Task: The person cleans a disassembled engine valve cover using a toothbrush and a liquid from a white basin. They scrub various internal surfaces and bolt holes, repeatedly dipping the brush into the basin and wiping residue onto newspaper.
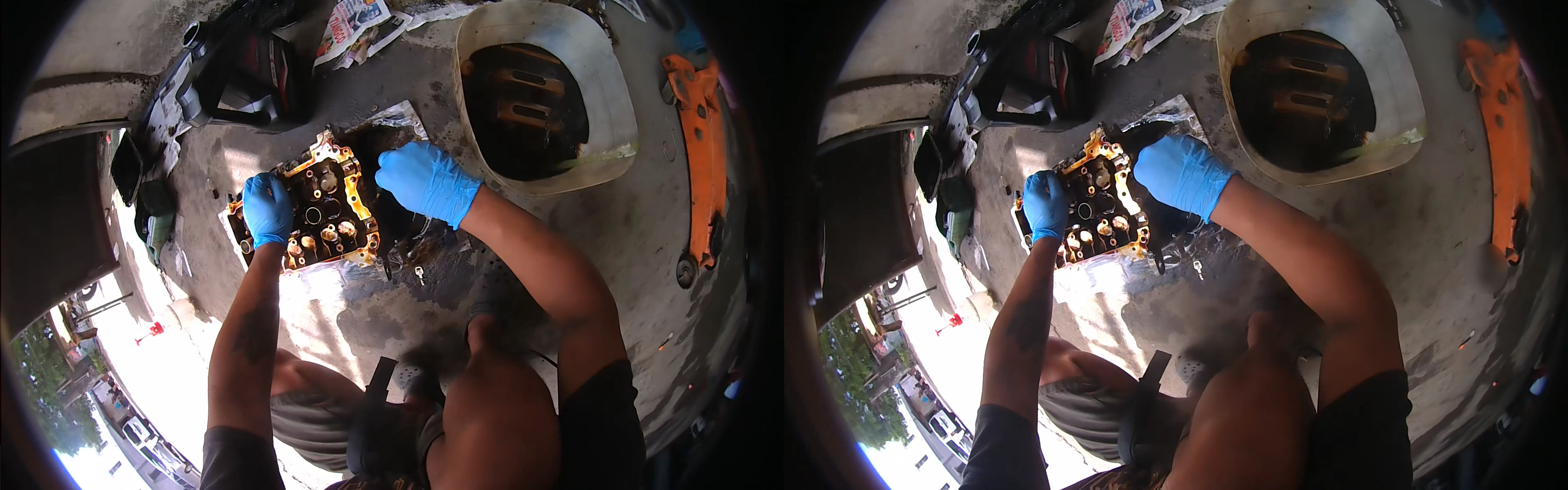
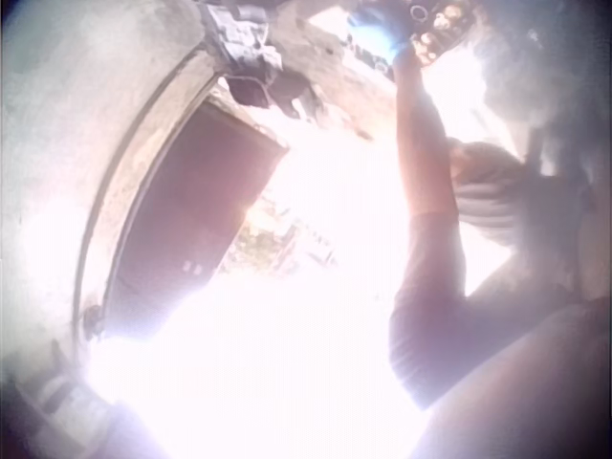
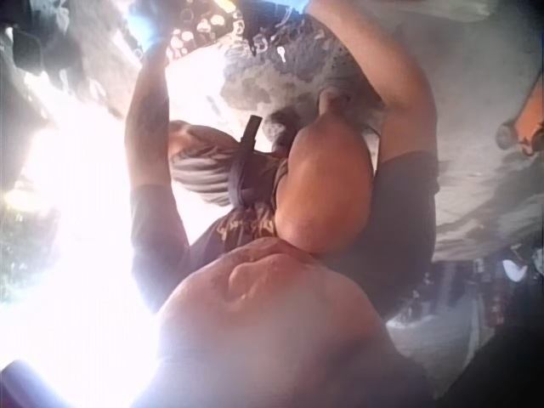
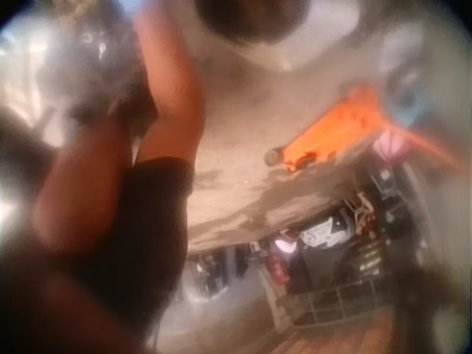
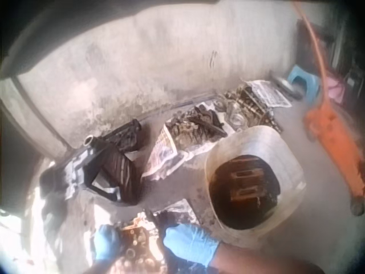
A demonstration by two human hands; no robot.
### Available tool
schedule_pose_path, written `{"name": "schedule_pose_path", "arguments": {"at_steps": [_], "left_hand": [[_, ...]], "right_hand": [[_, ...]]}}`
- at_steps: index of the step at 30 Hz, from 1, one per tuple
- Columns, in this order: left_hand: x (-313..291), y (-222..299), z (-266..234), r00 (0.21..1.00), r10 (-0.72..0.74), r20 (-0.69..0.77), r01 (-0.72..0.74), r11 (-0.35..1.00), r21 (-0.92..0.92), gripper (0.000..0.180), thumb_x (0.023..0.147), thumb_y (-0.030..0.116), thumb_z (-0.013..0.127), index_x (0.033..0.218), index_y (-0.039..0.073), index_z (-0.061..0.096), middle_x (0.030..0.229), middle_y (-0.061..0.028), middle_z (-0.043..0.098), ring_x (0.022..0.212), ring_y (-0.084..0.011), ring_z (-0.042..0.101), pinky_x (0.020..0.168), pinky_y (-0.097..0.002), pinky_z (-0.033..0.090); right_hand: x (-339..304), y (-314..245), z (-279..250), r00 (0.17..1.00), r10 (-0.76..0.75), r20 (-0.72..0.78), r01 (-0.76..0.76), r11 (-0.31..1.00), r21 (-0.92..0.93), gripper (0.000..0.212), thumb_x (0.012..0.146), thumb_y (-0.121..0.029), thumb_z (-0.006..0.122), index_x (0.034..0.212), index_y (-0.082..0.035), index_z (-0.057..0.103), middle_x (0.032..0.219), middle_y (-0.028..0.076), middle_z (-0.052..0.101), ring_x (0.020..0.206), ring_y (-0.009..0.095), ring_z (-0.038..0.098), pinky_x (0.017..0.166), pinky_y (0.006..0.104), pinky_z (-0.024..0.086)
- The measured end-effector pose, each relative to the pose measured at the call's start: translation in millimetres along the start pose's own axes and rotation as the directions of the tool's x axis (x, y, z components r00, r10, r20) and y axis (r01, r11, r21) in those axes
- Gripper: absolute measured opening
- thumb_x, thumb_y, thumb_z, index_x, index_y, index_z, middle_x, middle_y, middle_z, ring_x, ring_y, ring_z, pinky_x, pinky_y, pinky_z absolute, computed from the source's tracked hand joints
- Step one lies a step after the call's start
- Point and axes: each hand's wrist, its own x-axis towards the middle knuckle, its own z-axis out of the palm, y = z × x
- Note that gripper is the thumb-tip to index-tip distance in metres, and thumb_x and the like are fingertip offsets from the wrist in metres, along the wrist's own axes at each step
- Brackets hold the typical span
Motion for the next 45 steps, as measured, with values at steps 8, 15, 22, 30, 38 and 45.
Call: {"name": "schedule_pose_path", "arguments": {"at_steps": [8, 15, 22, 30, 38, 45], "left_hand": [[4, 2, 2, 1.0, 0.026, -0.015, -0.025, 1.0, 0.011, 0.014, 0.091, 0.016, 0.058, 0.089, 0.005, 0.066, 0.087, -0.018, 0.063, 0.084, -0.0379, 0.061, 0.075, -0.0465, 0.048], [4, 2, 3, 1.0, -0.005, 0.0, 0.005, 0.999, 0.032, 0.014, 0.091, 0.015, 0.058, 0.089, 0.004, 0.066, 0.088, -0.0179, 0.064, 0.084, -0.0374, 0.061, 0.076, -0.0452, 0.049], [5, 2, 2, 1.0, 0.001, 0.009, -0.001, 0.999, 0.037, 0.014, 0.091, 0.016, 0.058, 0.09, 0.004, 0.067, 0.088, -0.0178, 0.065, 0.084, -0.0374, 0.062, 0.076, -0.0448, 0.049], [5, 0, 3, 0.999, 0.042, -0.013, -0.041, 0.998, 0.037, 0.014, 0.091, 0.015, 0.059, 0.089, 0.005, 0.067, 0.088, -0.0176, 0.064, 0.084, -0.0371, 0.062, 0.076, -0.0452, 0.049], [5, -4, 5, 0.999, 0.041, -0.01, -0.041, 0.999, 0.019, 0.014, 0.092, 0.016, 0.059, 0.091, 0.004, 0.067, 0.089, -0.0189, 0.065, 0.085, -0.0383, 0.062, 0.076, -0.0457, 0.05], [7, -8, 6, 0.999, 0.039, 0.014, -0.04, 0.998, 0.057, 0.017, 0.092, 0.017, 0.058, 0.092, 0.004, 0.069, 0.092, -0.0195, 0.066, 0.086, -0.0388, 0.064, 0.078, -0.0455, 0.051]], "right_hand": [[10, 3, 4, 0.996, 0.025, 0.086, -0.024, 1.0, -0.009, 0.013, 0.079, -0.011, 0.06, 0.074, -0.009, 0.072, 0.08, 0.012, 0.067, 0.075, 0.031, 0.07, 0.067, 0.0429, 0.057], [8, 2, 7, 0.997, 0.041, 0.061, -0.041, 0.999, -0.001, 0.012, 0.079, -0.011, 0.06, 0.074, -0.008, 0.072, 0.08, 0.012, 0.068, 0.074, 0.031, 0.07, 0.067, 0.0432, 0.057], [11, 0, 6, 0.991, 0.033, 0.127, -0.035, 0.999, 0.018, 0.011, 0.078, -0.011, 0.061, 0.074, -0.008, 0.071, 0.079, 0.012, 0.068, 0.076, 0.032, 0.069, 0.069, 0.0428, 0.057], [13, 5, 12, 0.995, 0.088, 0.048, -0.09, 0.996, 0.027, 0.011, 0.077, -0.011, 0.061, 0.072, -0.008, 0.071, 0.078, 0.014, 0.068, 0.075, 0.033, 0.069, 0.069, 0.0442, 0.056], [-28, 13, 9, 0.975, 0.223, 0.02, -0.224, 0.97, 0.092, 0.009, 0.077, -0.013, 0.063, 0.075, -0.007, 0.071, 0.074, 0.016, 0.068, 0.073, 0.037, 0.069, 0.066, 0.046, 0.055], [-128, -19, 58, 0.822, 0.509, 0.255, -0.565, 0.784, 0.256, 0.014, 0.088, -0.015, 0.061, 0.096, -0.005, 0.066, 0.074, 0.022, 0.067, 0.071, 0.043, 0.066, 0.063, 0.0559, 0.051]]}}
